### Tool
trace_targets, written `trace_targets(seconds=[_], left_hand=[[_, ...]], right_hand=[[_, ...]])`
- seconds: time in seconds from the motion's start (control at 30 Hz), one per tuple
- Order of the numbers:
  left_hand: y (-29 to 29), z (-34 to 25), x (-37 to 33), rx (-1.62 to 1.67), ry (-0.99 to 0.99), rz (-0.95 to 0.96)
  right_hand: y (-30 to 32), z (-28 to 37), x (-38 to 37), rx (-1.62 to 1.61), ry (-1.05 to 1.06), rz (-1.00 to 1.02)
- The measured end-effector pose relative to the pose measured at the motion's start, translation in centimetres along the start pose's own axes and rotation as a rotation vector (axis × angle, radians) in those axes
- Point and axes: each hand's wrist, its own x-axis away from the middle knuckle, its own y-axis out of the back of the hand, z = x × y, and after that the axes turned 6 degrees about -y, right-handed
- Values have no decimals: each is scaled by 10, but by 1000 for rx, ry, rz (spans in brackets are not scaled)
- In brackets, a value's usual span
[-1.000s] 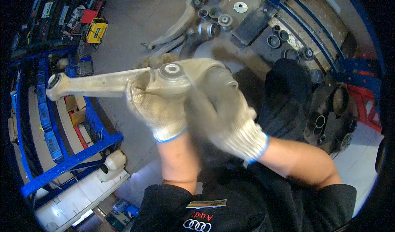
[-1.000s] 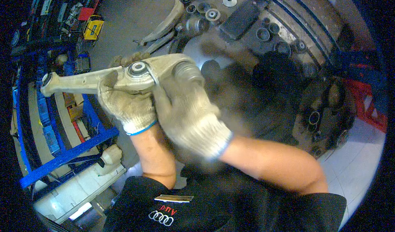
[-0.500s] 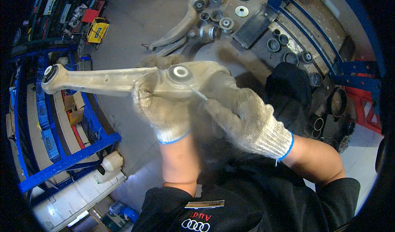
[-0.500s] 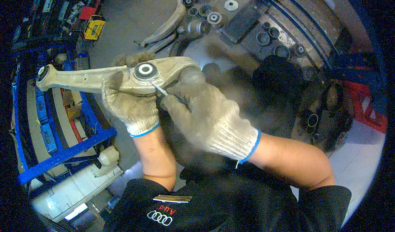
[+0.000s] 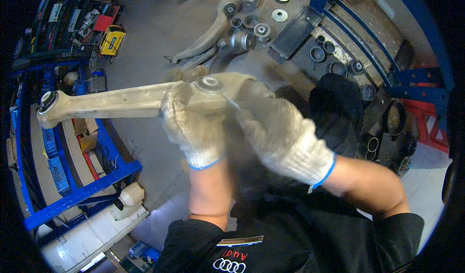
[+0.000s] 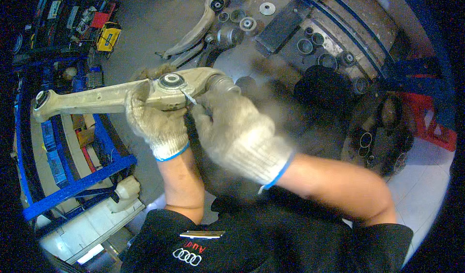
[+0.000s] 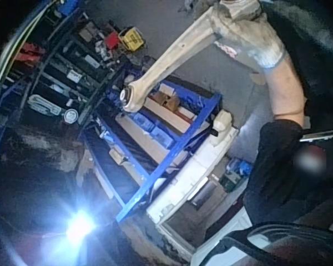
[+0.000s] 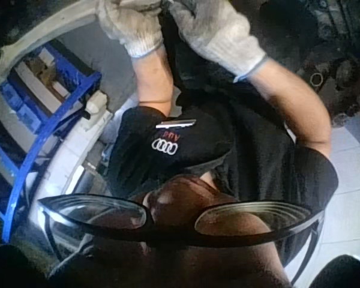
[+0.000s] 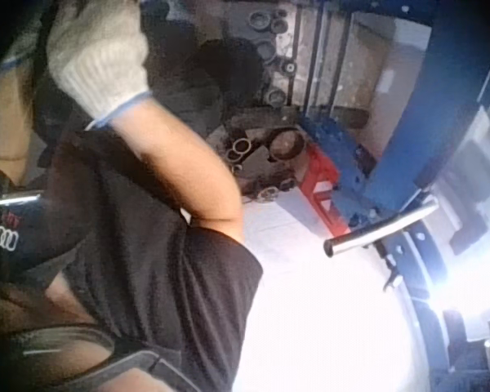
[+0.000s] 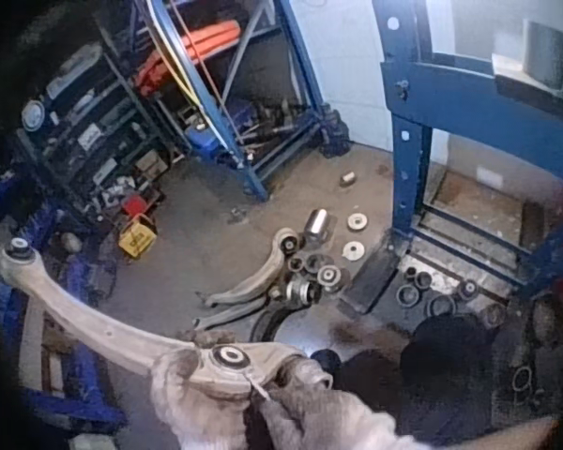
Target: The person uses a hydraulic press to install a cylindrical bushing into a curved metal control arm. After pressing, they remove the part and use a small metal tool to scrape and clean the bushing seating area on the control arm.
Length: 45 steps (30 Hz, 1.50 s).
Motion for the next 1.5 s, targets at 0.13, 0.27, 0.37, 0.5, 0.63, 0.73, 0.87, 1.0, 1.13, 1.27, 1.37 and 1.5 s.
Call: trace_targets(seconds=[0.13,0.27,0.37,0.5,0.63,0.73,0.87,1.0,1.13,1.27,1.37,1.5], left_hand=[[16,10,-5,-385,-392,167],[34,25,-18,-672,-717,316],[32,26,-24,-485,-451,243],[13,11,-19,107,25,113],[1,1,-8,289,157,55],[-2,-1,-6,298,107,85],[-4,-2,-3,303,161,45],[-8,-2,11,150,70,84],[-2,-7,15,230,200,139],[10,-4,15,62,-54,405],[11,4,16,200,18,161],[15,1,22,241,19,253]], right_hand=[[-36,-4,12,-393,-67,-96],[-62,-8,6,-537,-268,-42],[-62,-18,1,-75,257,-360],[-26,-35,9,-225,130,-118],[10,-32,10,-241,5,185],[20,-26,5,-230,-25,175],[21,-30,4,-330,-90,250],[3,-27,13,-151,106,187],[-34,-6,20,-627,-254,-66],[-29,-21,31,-436,11,-112],[-7,-42,30,-66,349,-135],[34,-47,21,-76,223,165]])
